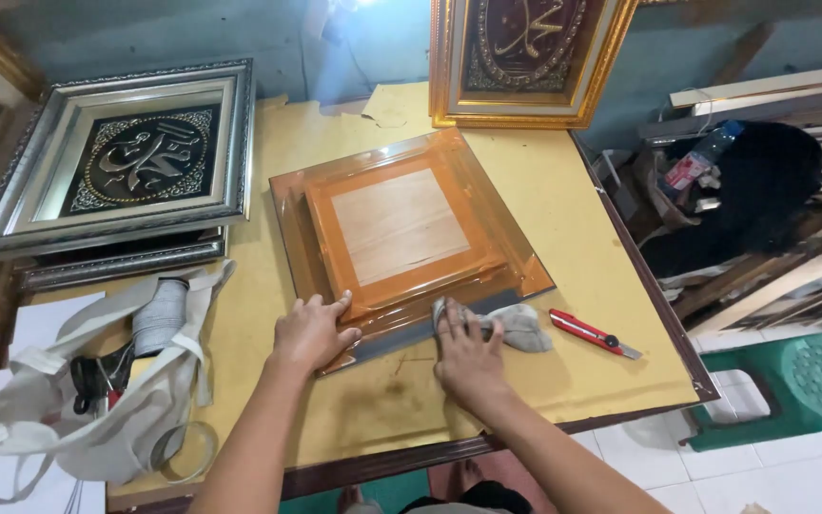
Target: Applying adhesive tape to the back of a picture frame to secure the backing and smoothing it with a cloth.
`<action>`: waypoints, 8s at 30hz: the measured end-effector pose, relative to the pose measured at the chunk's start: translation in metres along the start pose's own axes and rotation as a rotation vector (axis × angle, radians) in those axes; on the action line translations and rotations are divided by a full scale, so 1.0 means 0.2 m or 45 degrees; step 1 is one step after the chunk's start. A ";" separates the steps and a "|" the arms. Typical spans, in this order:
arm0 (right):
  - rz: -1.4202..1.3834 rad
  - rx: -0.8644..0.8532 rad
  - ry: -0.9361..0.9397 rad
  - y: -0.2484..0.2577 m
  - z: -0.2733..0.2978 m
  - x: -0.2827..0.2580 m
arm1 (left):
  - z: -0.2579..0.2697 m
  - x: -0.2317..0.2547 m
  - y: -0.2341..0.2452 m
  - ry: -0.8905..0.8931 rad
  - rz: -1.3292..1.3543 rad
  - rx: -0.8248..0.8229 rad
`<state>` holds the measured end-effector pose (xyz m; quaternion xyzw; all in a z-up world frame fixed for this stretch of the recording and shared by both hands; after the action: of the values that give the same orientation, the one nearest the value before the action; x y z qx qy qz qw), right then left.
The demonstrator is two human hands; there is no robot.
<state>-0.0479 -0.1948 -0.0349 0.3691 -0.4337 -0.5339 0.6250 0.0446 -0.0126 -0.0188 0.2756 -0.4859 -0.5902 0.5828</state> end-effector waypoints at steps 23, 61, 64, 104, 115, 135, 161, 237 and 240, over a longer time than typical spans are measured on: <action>0.193 0.471 -0.067 -0.03 -0.25 -0.45 | -0.10 -0.06 -0.09 -0.246 -0.038 0.083; -0.145 1.150 -0.102 0.00 -0.19 0.03 | 0.28 -0.16 0.12 -0.282 0.338 0.371; -0.165 1.105 -0.134 0.00 -0.20 0.01 | 0.36 -0.14 0.17 -0.258 0.615 0.217; -0.545 1.115 -0.271 -0.14 -0.26 0.11 | 0.19 -0.29 0.01 -0.323 0.520 0.505; -0.527 1.015 -0.129 -0.01 -0.16 0.07 | 0.10 -0.22 -0.03 -0.239 0.198 0.337; 0.000 1.195 0.097 0.09 -0.11 0.02 | 0.06 -0.21 -0.04 -0.225 0.178 0.266; -0.003 0.980 0.375 0.07 -0.15 -0.62 | 0.20 -0.36 0.02 -0.212 0.642 0.201; -0.162 0.056 -0.277 0.02 0.00 0.41 | 0.06 0.28 -0.33 -0.460 -0.288 1.033; -0.042 0.235 -0.381 -0.13 -0.19 0.57 | 0.06 0.29 -0.33 -0.447 -0.309 1.037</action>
<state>-0.0145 -0.3126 -0.0564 0.3484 -0.5628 -0.5510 0.5082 -0.0037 -0.0743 -0.0594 0.4330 -0.7339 -0.4528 0.2623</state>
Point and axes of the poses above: each hand's wrist, its own z-axis away from the middle knuckle, its own y-axis out of the back of the hand, x = y × z, the point moved 5 cm from there along -z, towards the middle knuckle, and after that the axes turned 11 degrees about z, right-handed, at the moved point
